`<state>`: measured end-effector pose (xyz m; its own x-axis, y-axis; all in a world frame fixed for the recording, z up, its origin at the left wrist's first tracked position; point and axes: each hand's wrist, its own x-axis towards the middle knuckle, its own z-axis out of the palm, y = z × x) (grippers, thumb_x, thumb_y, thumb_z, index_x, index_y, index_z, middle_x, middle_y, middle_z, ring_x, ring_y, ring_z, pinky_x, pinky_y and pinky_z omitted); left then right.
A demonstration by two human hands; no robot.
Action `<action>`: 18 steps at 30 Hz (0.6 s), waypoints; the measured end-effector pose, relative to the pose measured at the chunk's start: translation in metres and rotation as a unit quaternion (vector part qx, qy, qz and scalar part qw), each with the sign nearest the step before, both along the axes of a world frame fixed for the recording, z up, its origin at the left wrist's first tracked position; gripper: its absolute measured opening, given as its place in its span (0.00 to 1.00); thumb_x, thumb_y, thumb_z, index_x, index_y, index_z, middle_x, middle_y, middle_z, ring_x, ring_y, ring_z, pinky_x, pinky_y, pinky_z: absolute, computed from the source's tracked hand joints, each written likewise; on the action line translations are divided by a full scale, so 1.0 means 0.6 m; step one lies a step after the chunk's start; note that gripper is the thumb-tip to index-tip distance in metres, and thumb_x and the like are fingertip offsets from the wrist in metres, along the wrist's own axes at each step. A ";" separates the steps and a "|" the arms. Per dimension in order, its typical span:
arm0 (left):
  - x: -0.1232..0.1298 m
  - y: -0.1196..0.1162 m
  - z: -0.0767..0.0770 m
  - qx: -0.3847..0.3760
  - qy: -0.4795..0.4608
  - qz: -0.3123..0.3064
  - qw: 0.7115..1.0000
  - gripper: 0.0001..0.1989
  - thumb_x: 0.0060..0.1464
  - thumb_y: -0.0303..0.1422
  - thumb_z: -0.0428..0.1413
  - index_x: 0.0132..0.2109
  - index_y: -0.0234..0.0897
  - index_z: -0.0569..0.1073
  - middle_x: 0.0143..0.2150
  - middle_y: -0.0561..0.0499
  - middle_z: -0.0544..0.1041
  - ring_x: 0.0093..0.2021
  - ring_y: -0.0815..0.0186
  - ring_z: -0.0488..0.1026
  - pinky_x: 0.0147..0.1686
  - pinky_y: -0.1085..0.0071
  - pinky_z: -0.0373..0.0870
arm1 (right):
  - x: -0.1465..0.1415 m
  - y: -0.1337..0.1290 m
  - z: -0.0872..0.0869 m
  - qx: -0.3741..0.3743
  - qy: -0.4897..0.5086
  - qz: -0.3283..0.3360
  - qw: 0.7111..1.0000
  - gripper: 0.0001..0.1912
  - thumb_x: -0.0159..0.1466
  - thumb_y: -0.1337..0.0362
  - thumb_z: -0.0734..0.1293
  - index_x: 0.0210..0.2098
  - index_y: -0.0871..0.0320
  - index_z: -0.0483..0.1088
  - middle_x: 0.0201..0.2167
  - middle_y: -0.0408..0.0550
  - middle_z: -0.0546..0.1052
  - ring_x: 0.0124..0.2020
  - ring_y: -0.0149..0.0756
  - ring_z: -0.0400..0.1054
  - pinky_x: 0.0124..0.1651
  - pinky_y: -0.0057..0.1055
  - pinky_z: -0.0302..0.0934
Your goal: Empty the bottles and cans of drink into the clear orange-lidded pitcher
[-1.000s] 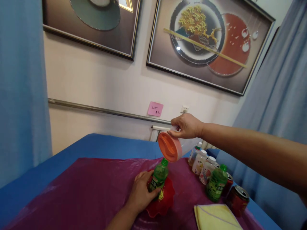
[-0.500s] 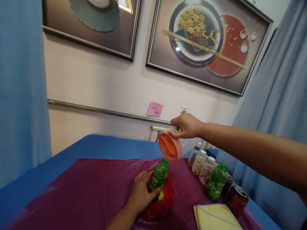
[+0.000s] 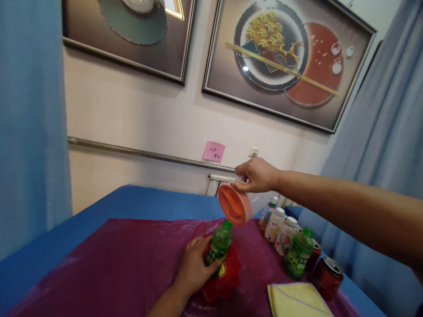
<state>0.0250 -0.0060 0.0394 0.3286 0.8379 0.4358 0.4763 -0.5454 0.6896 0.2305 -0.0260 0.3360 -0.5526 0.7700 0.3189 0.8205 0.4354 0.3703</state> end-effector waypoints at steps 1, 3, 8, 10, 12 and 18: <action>0.000 0.000 0.000 -0.002 0.001 0.001 1.000 0.30 0.43 0.36 0.67 0.56 0.40 0.77 0.53 0.43 0.79 0.56 0.48 0.73 0.59 0.52 0.68 | 0.000 0.000 0.000 -0.001 0.001 0.003 1.000 0.21 0.64 0.47 0.63 0.24 0.55 0.65 0.22 0.43 0.70 0.24 0.30 0.58 0.30 0.30 0.47; 0.000 0.001 0.000 -0.003 0.003 0.002 1.000 0.30 0.43 0.35 0.67 0.56 0.39 0.77 0.53 0.42 0.79 0.55 0.48 0.73 0.59 0.52 0.68 | 0.001 0.001 -0.001 -0.003 0.005 0.008 1.000 0.21 0.64 0.46 0.63 0.24 0.55 0.64 0.21 0.42 0.69 0.24 0.30 0.57 0.30 0.30 0.46; -0.001 -0.002 0.001 0.001 0.002 0.001 1.000 0.30 0.42 0.35 0.67 0.56 0.40 0.77 0.53 0.43 0.80 0.55 0.48 0.74 0.58 0.52 0.68 | 0.003 0.003 -0.002 -0.006 0.010 0.016 1.000 0.21 0.63 0.47 0.63 0.23 0.55 0.62 0.21 0.42 0.68 0.24 0.30 0.55 0.30 0.31 0.45; -0.001 -0.003 0.002 -0.002 0.003 0.003 1.000 0.30 0.42 0.35 0.68 0.56 0.40 0.77 0.53 0.43 0.80 0.55 0.48 0.74 0.58 0.52 0.67 | 0.003 0.004 -0.002 -0.006 0.012 0.014 1.000 0.21 0.63 0.47 0.63 0.23 0.55 0.62 0.21 0.41 0.67 0.24 0.30 0.55 0.30 0.31 0.45; -0.001 -0.003 0.002 -0.006 0.002 0.001 1.000 0.30 0.42 0.35 0.68 0.56 0.39 0.77 0.53 0.43 0.80 0.55 0.48 0.74 0.58 0.52 0.67 | 0.003 0.005 -0.002 -0.008 0.013 0.014 1.000 0.20 0.63 0.47 0.63 0.23 0.55 0.62 0.21 0.41 0.66 0.24 0.30 0.54 0.30 0.31 0.44; 0.000 0.000 0.002 -0.007 -0.002 -0.006 1.000 0.30 0.42 0.35 0.67 0.56 0.40 0.77 0.52 0.44 0.80 0.55 0.49 0.74 0.58 0.53 0.67 | 0.000 0.010 -0.008 -0.009 0.016 0.018 1.000 0.20 0.63 0.48 0.64 0.23 0.55 0.63 0.20 0.41 0.66 0.23 0.30 0.53 0.30 0.32 0.44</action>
